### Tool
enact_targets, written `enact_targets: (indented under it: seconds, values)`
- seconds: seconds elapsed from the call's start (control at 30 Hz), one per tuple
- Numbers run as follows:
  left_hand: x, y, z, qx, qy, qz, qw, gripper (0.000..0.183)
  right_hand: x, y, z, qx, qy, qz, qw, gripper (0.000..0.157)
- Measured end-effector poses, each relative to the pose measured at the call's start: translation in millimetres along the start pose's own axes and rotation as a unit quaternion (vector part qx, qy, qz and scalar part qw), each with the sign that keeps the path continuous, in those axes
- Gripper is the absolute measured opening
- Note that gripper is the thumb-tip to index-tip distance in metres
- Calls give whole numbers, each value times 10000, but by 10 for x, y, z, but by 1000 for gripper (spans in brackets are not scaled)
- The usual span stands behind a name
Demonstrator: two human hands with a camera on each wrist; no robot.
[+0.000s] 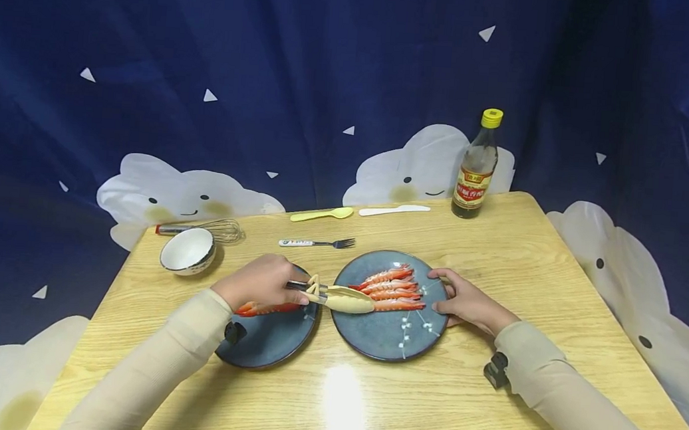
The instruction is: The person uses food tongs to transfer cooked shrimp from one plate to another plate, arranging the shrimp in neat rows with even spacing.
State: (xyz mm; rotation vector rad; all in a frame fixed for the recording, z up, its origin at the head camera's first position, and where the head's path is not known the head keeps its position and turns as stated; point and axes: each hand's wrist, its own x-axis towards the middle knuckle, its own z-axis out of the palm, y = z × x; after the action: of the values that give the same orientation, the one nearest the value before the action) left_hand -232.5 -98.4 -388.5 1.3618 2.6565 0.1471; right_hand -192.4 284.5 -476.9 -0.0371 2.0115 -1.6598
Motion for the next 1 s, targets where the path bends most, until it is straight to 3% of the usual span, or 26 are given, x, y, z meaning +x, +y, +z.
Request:
enact_targets:
  seconds: [0.2,0.37,0.57,0.7,0.8,1.0]
  values:
    - [54,21,-47,227,-128,-287,9992,22,15,10,3,72,-27,-19,10000,66]
    - [16,60,-100,340,-121,-526,9980,29,12,9,-2,136,-86,-67,9998,66]
    - [-31,69,-117,874,471,-269,9947,27,5,4,-7,183,-106,-84,9997,67]
    - [4,103,-72,960,822,-4,9920,29,-5,-5,-17,211,-99,-68,9997,66]
    - [63,138,-17,794,848,54,9932,32,-5,-10,-12,193,-33,-44,9998,66]
    - [139,152,57,552,584,-209,9965,31,-3,2,1,126,34,-30,9999,66]
